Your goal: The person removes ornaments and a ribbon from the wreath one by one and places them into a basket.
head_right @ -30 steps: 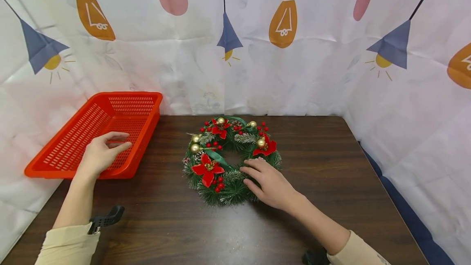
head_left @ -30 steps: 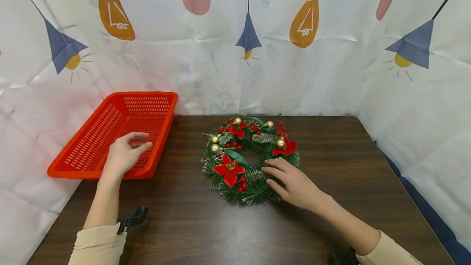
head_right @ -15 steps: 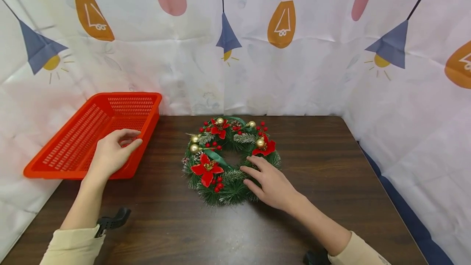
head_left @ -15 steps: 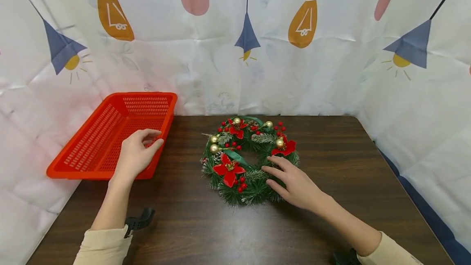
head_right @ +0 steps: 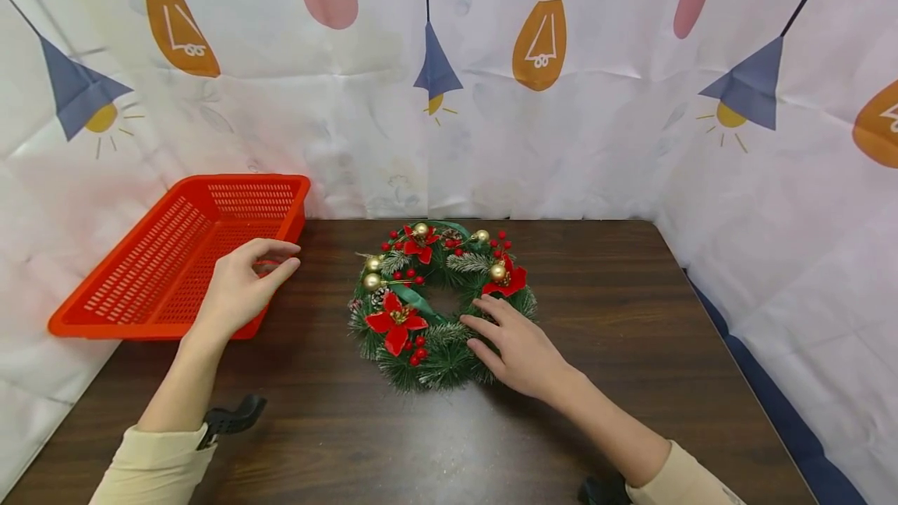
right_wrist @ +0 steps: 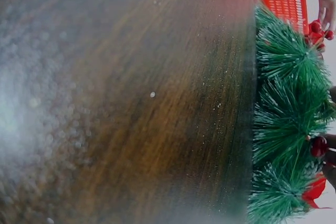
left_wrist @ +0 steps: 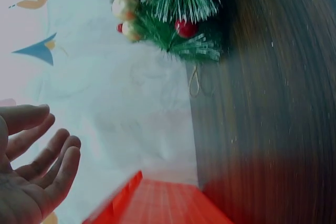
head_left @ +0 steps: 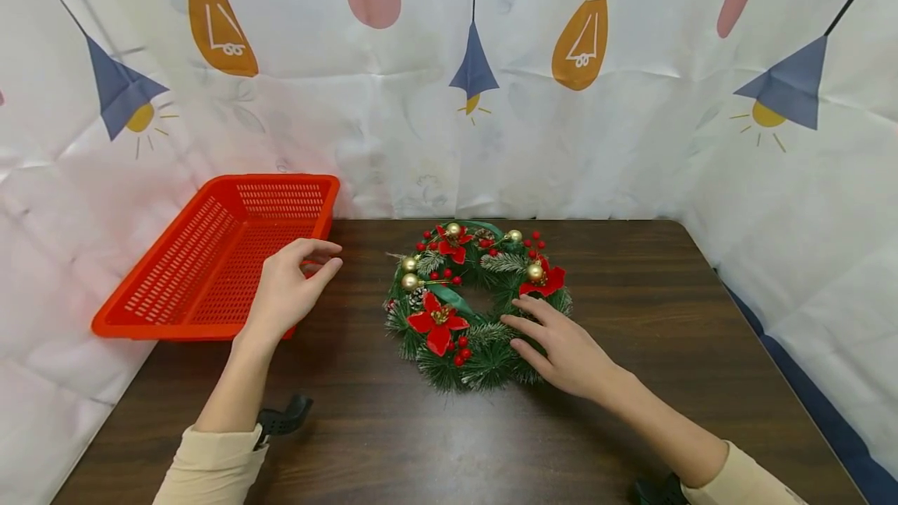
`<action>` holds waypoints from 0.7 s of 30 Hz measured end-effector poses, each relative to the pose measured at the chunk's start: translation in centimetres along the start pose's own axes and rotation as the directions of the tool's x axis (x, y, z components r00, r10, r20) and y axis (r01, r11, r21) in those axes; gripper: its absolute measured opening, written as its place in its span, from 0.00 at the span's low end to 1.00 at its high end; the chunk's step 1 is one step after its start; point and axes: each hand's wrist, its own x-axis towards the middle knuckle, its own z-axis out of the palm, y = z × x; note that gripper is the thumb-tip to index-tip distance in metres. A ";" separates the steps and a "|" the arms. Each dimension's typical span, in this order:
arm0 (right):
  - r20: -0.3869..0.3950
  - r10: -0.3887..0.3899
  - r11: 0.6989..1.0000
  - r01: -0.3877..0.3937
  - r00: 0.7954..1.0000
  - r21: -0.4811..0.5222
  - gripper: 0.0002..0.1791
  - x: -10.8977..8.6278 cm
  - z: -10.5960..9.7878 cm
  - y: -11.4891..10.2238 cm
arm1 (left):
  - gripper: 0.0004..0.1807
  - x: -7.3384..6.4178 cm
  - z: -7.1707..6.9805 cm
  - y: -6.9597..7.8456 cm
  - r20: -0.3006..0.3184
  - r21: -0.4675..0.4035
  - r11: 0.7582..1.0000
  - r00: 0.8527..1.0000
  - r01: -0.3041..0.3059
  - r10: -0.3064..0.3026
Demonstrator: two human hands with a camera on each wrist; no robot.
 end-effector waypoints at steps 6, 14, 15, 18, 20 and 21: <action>-0.002 0.003 1.000 -0.003 1.000 0.016 0.23 -0.1 0.0 -0.1 | 0.11 0.5 1.3 0.8 0.056 -0.056 0.998 0.998 -0.010 0.013; -0.004 0.003 1.000 -0.003 1.000 0.031 0.23 -0.1 0.0 -0.1 | 0.07 0.8 3.7 0.9 0.073 -0.177 0.984 0.997 -0.026 0.039; -0.002 0.002 1.000 -0.002 1.000 0.031 0.23 -0.1 0.0 -0.1 | 0.07 0.9 4.1 0.8 0.075 -0.186 0.982 0.996 -0.029 0.043; 0.008 0.005 1.000 -0.005 1.000 0.027 0.23 -0.2 0.0 0.0 | 0.07 0.9 4.9 0.8 0.089 -0.214 0.976 0.995 -0.027 0.047; 0.015 0.007 1.000 -0.007 1.000 0.028 0.23 -0.2 0.0 0.0 | 0.07 1.1 5.4 0.9 0.101 -0.236 0.971 0.994 -0.024 0.049; 0.018 0.007 1.000 -0.008 1.000 0.028 0.24 -0.3 0.0 0.0 | 0.08 1.1 5.7 0.9 0.106 -0.248 0.969 0.993 -0.022 0.050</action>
